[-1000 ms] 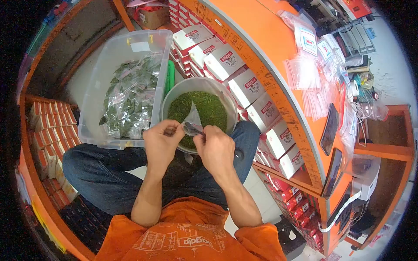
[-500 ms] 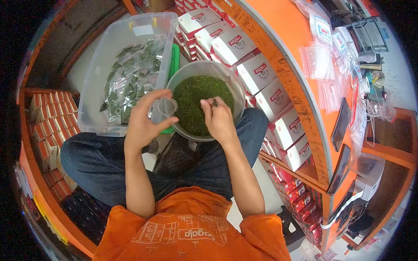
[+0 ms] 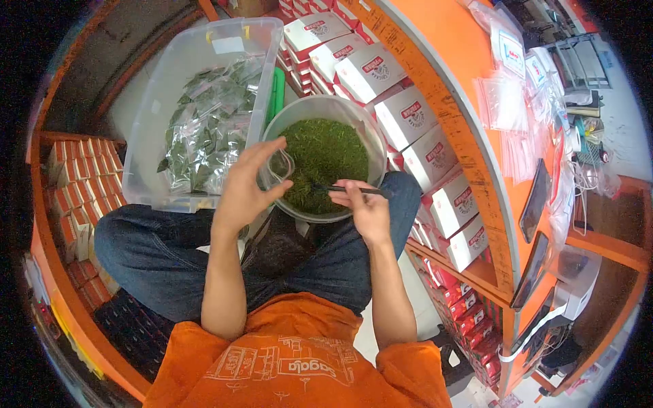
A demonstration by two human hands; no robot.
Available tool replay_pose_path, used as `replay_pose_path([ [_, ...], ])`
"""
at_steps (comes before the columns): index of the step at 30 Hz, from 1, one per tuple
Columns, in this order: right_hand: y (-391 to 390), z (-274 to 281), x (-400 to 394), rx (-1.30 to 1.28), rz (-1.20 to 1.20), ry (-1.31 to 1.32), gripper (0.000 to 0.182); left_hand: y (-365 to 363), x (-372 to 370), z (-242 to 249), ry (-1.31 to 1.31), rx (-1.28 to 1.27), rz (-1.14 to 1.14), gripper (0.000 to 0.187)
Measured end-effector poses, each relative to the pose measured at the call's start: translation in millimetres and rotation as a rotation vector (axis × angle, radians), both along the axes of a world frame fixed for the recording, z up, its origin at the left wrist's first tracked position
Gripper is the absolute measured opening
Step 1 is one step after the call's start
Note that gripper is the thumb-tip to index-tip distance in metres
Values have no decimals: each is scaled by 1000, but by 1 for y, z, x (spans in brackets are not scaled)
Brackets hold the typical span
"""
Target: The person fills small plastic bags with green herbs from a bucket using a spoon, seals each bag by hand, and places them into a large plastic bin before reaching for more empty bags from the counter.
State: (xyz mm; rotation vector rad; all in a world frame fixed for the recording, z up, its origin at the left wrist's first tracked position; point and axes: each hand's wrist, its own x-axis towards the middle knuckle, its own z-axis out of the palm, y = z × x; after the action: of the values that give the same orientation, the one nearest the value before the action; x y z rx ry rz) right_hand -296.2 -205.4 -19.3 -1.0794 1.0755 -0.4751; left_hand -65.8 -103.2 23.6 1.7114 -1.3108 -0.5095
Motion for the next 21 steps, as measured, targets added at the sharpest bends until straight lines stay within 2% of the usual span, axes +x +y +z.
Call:
replay_pose_path([
  [2, -5, 24, -9, -211, -1, 35, 33, -5, -9, -18, 36, 83, -12, 71],
  [3, -5, 36, -12, -310, -31, 45, 26, -8, -13, -20, 6, 134, -11, 71],
  [4, -4, 43, -11, -317, -31, 41, 26, -12, -13, -22, 2, 127, -10, 71],
  [6, 2, 56, -8, -771, 3, -55, 17, -18, -16, -25, 64, 85, -52, 70],
  [7, 2, 64, -8, -1004, 117, 0, 12, -20, -17, -26, 62, 81, -57, 70],
  [8, 2, 68, -6, -1133, 226, 15, 15, -21, -17, -28, 72, 85, -59, 70],
  [10, 9, 75, -1, -1260, 395, 177, 18, -21, -19, -27, 83, 90, -65, 71],
  [12, 10, 63, -7, -1268, 401, 150, 21, -20, -17, -24, 192, 109, -78, 72],
  [14, 11, 53, -16, -1231, 116, 37, 23, -18, -14, -23, 289, 83, -98, 72],
  [15, 12, 55, -22, -1220, 111, 174, 22, -18, -12, -23, 389, 57, -129, 72],
  [16, 12, 54, -23, -1227, 111, 170, 22, -18, -11, -26, 385, 51, -127, 72],
  [18, 11, 43, -29, -1276, 585, 484, 21, -20, -10, -36, 576, -19, -248, 69],
  [19, 12, 32, -30, -1269, 651, 428, 18, -20, -14, -33, 573, -25, -259, 69],
  [20, 13, 25, -31, -1279, 645, 432, 18, -19, -19, -29, 779, -40, -299, 70],
  [21, 14, 24, -24, -1042, 469, 215, 16, -20, -21, -26, 985, -55, -330, 74],
])
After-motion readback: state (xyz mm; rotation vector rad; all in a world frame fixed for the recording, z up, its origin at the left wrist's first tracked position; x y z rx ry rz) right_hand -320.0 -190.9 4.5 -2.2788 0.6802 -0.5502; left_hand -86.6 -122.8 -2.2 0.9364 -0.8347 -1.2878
